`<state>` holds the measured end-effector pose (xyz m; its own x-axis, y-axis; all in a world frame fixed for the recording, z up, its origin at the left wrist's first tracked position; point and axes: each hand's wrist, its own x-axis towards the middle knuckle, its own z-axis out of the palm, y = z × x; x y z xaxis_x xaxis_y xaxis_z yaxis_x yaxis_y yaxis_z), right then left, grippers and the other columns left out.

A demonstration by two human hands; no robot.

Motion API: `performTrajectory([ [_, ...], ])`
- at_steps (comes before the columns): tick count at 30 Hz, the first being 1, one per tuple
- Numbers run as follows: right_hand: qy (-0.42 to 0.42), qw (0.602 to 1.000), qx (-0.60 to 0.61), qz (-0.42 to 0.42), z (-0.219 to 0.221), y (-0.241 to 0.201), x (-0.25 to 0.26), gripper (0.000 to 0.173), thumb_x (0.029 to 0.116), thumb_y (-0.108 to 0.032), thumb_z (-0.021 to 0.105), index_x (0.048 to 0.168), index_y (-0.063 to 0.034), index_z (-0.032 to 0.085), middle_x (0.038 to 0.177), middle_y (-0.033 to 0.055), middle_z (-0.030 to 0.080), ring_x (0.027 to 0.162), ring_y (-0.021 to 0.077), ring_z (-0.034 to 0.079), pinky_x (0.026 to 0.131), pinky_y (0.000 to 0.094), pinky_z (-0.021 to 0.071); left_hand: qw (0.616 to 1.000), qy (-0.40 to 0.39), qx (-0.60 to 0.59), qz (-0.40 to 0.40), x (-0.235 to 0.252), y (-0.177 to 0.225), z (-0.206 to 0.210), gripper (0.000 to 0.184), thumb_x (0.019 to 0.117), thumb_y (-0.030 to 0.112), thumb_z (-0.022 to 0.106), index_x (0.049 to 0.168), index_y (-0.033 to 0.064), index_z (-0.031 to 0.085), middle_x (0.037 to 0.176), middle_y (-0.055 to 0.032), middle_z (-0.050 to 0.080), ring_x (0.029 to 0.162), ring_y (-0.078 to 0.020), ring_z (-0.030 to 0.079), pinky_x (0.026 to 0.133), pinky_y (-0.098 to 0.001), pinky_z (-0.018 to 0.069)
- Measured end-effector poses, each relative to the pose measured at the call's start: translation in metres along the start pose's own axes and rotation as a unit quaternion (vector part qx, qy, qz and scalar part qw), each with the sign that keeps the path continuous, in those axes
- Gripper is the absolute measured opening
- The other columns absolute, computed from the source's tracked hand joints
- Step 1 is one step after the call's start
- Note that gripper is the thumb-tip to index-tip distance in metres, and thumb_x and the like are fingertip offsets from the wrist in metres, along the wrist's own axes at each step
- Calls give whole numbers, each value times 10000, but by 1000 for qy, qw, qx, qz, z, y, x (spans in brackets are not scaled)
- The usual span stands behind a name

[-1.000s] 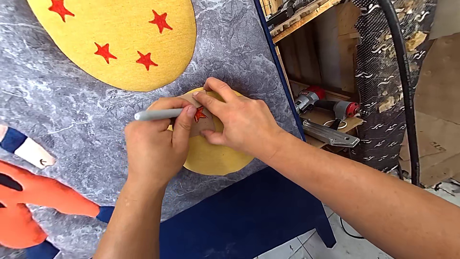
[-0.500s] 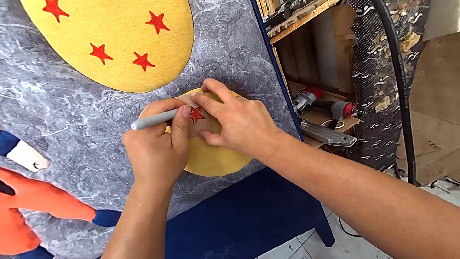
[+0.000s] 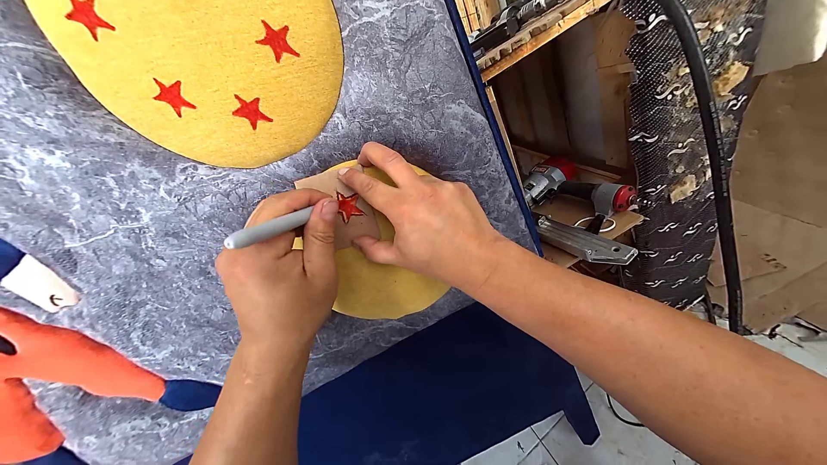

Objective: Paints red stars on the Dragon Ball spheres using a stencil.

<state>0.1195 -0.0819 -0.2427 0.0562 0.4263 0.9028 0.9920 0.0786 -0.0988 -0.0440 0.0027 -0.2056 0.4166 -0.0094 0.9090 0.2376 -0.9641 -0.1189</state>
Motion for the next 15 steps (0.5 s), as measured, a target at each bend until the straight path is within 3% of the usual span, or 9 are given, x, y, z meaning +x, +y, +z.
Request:
performTrajectory([
  [4,-1,1000,1,1,-1,1,0,637,893,-491,720,1466,-243,596,1570,45,460,800,169,668,571,337,549,999,-6,42,-33,2,5,-6,305,1070,303,542,1067,45,704,869,-45,694,705,-27,622,654,-237,514],
  [9,-2,1000,6,1,0,0,0,634,898,-492,711,1466,-234,597,1578,46,452,796,171,662,572,339,545,1000,-5,-5,-7,-1,9,5,259,1061,247,568,1069,30,710,931,-54,715,804,-34,671,738,-231,563],
  [15,-6,1000,3,2,-2,1,0,630,895,-481,717,1463,-237,599,1576,45,454,810,175,669,579,339,552,997,-1,-62,-36,1,2,5,262,1061,269,559,1071,48,699,889,-8,714,730,-31,672,665,-238,580],
])
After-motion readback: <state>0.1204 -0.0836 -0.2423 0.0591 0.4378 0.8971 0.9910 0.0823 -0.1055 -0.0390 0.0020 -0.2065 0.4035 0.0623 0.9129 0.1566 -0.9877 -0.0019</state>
